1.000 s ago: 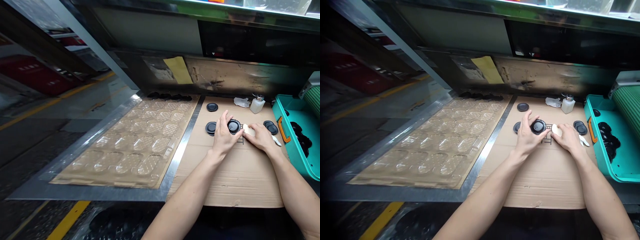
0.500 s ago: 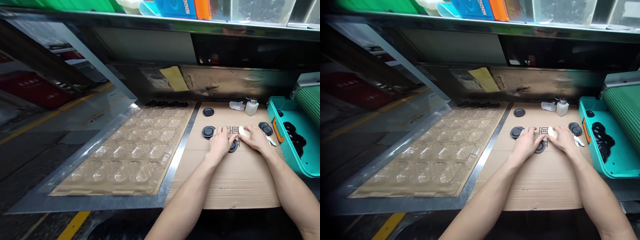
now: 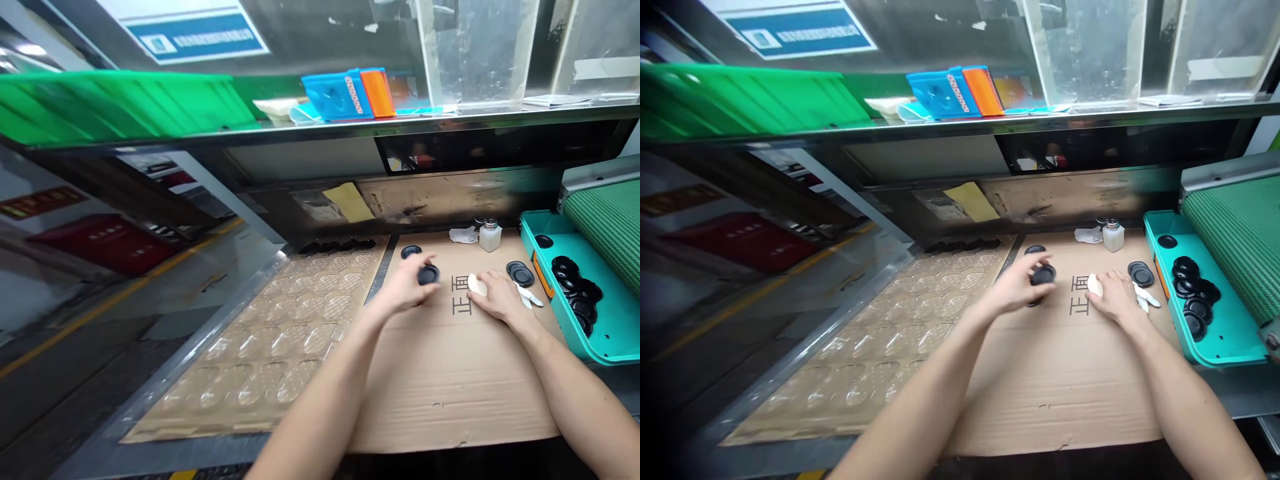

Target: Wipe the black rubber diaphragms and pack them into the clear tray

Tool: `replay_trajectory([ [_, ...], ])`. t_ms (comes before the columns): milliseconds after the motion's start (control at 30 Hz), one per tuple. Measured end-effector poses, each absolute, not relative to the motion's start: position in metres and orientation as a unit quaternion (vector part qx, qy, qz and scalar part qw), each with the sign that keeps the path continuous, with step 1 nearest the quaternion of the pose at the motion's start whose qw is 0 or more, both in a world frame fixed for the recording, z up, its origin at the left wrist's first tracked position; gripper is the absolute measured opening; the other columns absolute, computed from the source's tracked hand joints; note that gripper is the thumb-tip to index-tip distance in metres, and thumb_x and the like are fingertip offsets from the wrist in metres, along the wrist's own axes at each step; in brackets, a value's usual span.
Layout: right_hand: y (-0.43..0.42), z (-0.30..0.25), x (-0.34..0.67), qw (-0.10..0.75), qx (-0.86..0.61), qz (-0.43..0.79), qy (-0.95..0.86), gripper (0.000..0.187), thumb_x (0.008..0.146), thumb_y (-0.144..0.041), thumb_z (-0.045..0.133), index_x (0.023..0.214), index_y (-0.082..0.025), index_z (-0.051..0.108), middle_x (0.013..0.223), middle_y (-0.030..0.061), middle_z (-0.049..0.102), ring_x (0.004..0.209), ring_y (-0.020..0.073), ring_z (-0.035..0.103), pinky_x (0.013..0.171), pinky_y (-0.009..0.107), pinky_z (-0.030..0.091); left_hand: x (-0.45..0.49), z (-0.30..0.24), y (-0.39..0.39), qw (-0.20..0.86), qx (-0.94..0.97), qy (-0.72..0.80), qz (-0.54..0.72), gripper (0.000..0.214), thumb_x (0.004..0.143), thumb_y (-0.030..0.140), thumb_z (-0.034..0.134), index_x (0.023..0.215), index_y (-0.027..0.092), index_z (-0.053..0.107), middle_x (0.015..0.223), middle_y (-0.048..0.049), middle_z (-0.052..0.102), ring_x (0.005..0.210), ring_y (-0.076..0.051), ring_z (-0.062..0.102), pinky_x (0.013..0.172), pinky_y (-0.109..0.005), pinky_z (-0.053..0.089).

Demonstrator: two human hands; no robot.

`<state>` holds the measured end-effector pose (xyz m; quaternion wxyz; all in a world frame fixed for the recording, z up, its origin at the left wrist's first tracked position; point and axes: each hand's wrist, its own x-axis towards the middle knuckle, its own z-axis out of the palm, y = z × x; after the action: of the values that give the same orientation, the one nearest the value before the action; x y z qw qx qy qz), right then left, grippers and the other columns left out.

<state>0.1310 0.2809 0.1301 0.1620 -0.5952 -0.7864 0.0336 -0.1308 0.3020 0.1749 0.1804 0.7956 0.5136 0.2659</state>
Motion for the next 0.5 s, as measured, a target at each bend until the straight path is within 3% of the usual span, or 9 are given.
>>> replay_trajectory([
  [100, 0.279, 0.131, 0.13, 0.163, -0.599, 0.045, -0.783, 0.041, 0.09, -0.053, 0.064, 0.117, -0.022, 0.067, 0.112, 0.0101, 0.068, 0.113, 0.0278, 0.058, 0.098, 0.037, 0.04, -0.166, 0.183, 0.361, 0.125, 0.805, 0.531, 0.232, 0.078, 0.07, 0.027, 0.068, 0.144, 0.018, 0.049, 0.13, -0.0108, 0.06, 0.12, -0.028, 0.059, 0.109, -0.042, 0.044],
  [233, 0.278, 0.131, 0.13, 0.166, -0.599, 0.052, -0.782, 0.04, 0.09, -0.053, 0.063, 0.115, -0.022, 0.067, 0.111, 0.0096, 0.068, 0.111, 0.0278, 0.058, 0.095, 0.037, 0.041, -0.188, 0.174, 0.417, 0.132, 0.821, 0.54, 0.133, 0.086, 0.06, 0.019, 0.062, 0.145, 0.012, 0.047, 0.132, -0.0136, 0.061, 0.123, -0.03, 0.059, 0.11, -0.041, 0.043],
  [367, 0.277, 0.13, 0.128, 0.165, -0.599, 0.05, -0.782, 0.039, 0.091, -0.052, 0.062, 0.116, -0.021, 0.067, 0.11, 0.0098, 0.068, 0.11, 0.0278, 0.059, 0.093, 0.037, 0.041, -0.187, 0.157, 0.438, 0.165, 0.821, 0.539, 0.088, 0.092, 0.055, 0.016, 0.057, 0.146, 0.012, 0.045, 0.142, -0.0144, 0.058, 0.133, -0.029, 0.054, 0.116, -0.037, 0.039],
  [500, 0.276, 0.131, 0.125, 0.16, -0.598, 0.049, -0.784, 0.038, 0.09, -0.052, 0.063, 0.111, -0.02, 0.066, 0.111, 0.0104, 0.068, 0.109, 0.0279, 0.059, 0.092, 0.038, 0.043, -0.186, 0.146, 0.442, 0.17, 0.83, 0.526, 0.078, 0.09, 0.058, 0.022, 0.06, 0.147, 0.012, 0.045, 0.154, -0.0158, 0.047, 0.143, -0.029, 0.045, 0.121, -0.035, 0.03],
])
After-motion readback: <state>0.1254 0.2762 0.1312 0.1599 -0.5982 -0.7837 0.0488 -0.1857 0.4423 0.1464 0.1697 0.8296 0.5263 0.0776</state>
